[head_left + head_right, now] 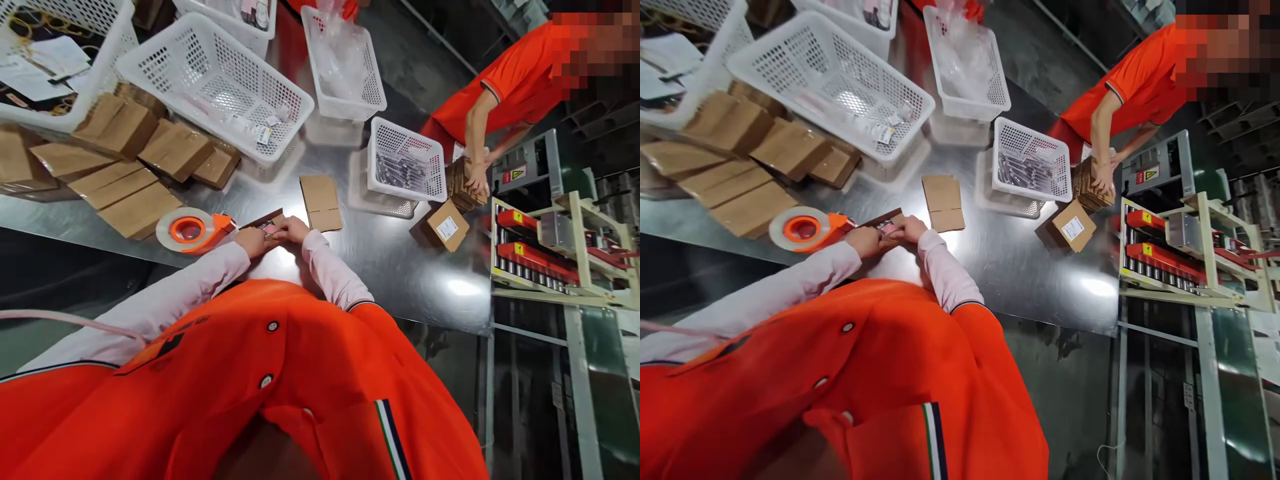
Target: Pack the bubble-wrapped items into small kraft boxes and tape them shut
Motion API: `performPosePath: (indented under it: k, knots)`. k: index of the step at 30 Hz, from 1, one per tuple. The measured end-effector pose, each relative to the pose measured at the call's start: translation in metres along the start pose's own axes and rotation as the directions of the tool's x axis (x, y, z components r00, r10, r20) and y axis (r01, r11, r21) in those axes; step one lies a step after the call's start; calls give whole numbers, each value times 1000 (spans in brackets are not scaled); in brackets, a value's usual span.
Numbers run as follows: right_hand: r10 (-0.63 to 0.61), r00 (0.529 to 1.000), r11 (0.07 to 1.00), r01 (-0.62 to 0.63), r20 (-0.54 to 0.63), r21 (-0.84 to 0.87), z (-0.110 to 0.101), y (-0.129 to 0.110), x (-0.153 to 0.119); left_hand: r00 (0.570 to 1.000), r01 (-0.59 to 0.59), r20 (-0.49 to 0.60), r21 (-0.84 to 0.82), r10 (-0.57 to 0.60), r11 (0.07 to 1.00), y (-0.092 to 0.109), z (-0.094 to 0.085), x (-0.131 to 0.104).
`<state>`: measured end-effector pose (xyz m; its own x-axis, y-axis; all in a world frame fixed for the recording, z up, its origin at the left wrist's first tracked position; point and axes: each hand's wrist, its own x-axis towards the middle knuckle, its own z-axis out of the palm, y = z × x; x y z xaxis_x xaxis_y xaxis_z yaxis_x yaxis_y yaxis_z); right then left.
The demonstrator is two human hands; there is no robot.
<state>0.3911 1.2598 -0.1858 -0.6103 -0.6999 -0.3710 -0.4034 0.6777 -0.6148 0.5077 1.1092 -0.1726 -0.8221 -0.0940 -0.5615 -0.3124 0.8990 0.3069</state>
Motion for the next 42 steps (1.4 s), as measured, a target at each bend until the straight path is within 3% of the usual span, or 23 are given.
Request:
performPosePath:
  k: [4,6,9,12,16,21,24,27,30,32,34,36,42]
  knots:
    - [133,981,965,-160,-138,-207,11,-7,-4,972,27,-236,28,-19,999,-7,-22,3]
    - [214,951,952,-254,-221,-171,19,-5,-9,976,-3,-218,4,4,1000,-5,-21,6]
    - [257,941,960,-274,-218,-49,32,5,-21,993,-43,-111,-45,38,998,3,2,0]
    - [224,956,974,-223,-189,28,44,15,-31,995,-35,-95,-96,25,995,11,37,-16]
    - [221,952,975,-214,-211,58,56,21,-34,981,-28,-195,-135,1,990,12,71,-30]
    - [296,912,952,-259,-284,160,66,23,-27,960,-20,-279,-145,-22,989,13,87,-26]
    - [376,867,918,-302,-325,257,69,22,-24,964,-28,-266,-159,-15,987,17,82,-26]
    - [402,860,903,-316,-314,291,65,20,-21,966,-12,-255,-217,-45,976,6,66,-32]
    - [386,879,907,-308,-279,286,60,17,-19,883,166,-394,-248,-256,955,-30,47,-41]
    - [357,899,917,-285,-254,280,59,16,-18,845,306,-389,-209,-366,929,-61,36,-45]
    - [328,918,925,-263,-225,273,60,15,-17,878,350,-295,-136,-375,927,-85,28,-49]
    - [312,923,931,-250,-226,265,63,14,-17,920,308,-225,-93,-321,947,-97,21,-56]
    - [300,912,941,-236,-280,242,71,15,-18,954,223,-185,-78,-234,972,-90,-2,-103]
